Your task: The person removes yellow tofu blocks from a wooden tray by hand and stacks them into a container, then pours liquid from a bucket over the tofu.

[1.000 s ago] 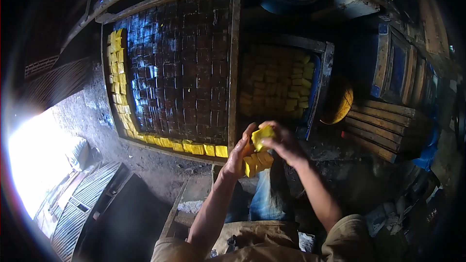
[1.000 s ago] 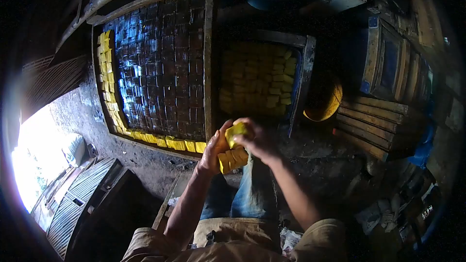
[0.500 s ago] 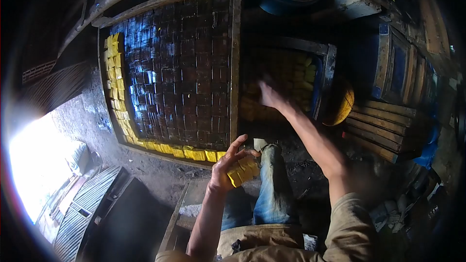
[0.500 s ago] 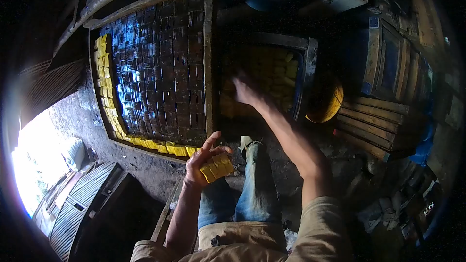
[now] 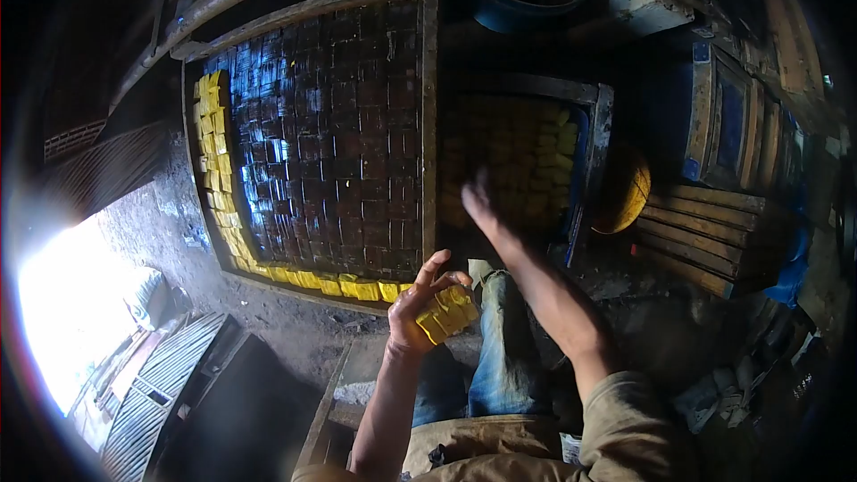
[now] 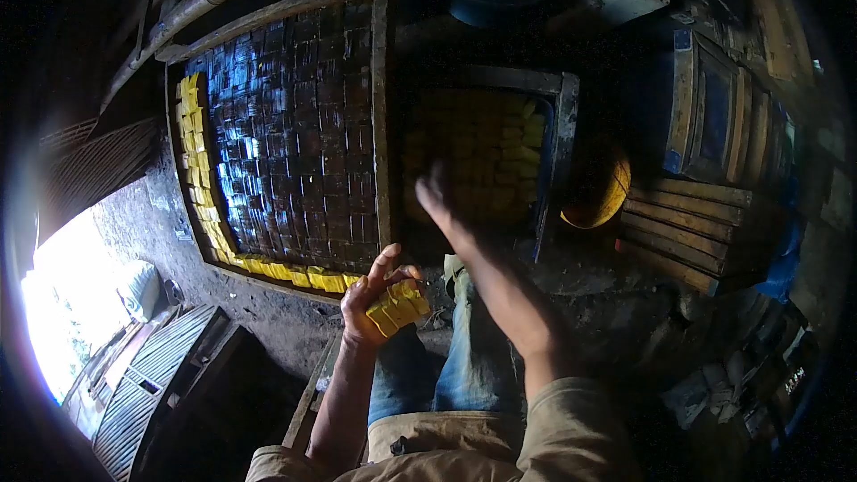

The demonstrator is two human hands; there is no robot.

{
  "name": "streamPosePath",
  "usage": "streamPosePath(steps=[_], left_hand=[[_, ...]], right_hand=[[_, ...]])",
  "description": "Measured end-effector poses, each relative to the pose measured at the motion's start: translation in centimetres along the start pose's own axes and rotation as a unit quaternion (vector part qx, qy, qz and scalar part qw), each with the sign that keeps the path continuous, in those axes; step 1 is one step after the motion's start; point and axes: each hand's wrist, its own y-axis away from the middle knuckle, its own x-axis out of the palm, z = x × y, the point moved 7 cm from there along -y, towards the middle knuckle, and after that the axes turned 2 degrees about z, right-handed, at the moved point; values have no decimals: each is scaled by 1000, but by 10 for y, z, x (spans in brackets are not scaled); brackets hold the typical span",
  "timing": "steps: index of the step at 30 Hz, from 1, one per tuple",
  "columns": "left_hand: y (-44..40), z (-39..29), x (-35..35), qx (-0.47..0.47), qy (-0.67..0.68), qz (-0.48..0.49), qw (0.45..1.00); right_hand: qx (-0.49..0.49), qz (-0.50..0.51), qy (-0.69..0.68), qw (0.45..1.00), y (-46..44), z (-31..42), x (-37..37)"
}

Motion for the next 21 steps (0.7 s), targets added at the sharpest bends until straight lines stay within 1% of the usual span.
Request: streamPosePath(steps=[1,2,3,4,5,6,7,8,9,10,11,12,13,14,15,16,17,18,19,21], left_hand=[[-3,-1,3,5,3,5,1000],[-5,-1,5,9,7,8,1000],[-7,0,6,7,6,7,1000],[-10,-2,6,17,8,8,1000],[-15,-5,7,29,10,9,999],[-21,-7,10,40,10,21,999],[-27,-7,10,41,11,23,999],[-33,-7,5,43,-43,-9,998],[-40,-8,1,45,-98,-42,993],[-50,-6,10,70,-119,-63,988],[-60,-3,16,66,-165,-54,983],[-67,-2,35,71,-165,-73,981],[-74,3,54,76,-166,-92,979],[-83,13,46,94,-181,-124,971],[-88,17,64,93,-161,-146,972],[-96,18,64,108,-227,-143,957],[-97,16,62,136,-288,-159,935],[-98,12,64,162,-348,-179,906],[-93,3,69,172,-371,-195,892],[-65,-16,77,203,-372,-226,877]], right_hand=[[-139,-116,194,964,12,23,-7],[-137,-116,194,965,11,24,-8],[-28,-69,-35,997,3,6,-12],[82,-20,-262,961,-7,-7,-16],[119,45,-388,913,-6,-14,-28],[176,99,-510,836,-6,-18,-45],[242,138,-597,752,-4,-21,-63],[262,156,-627,717,15,-19,-82],[190,150,-629,739,30,-16,-98],[180,172,-652,716,43,-6,-118],[171,194,-675,691,51,3,-136],[171,194,-675,691,53,4,-137],[154,168,-660,716,53,5,-140],[136,143,-644,739,53,5,-142],[137,143,-644,739,54,-1,-131],[259,162,-757,578,57,-12,-102],[368,173,-828,386,61,-17,-77],[351,195,-857,323,44,-13,-86],[339,185,-880,276,41,-15,-80],[259,204,-888,320,31,-28,-77]])
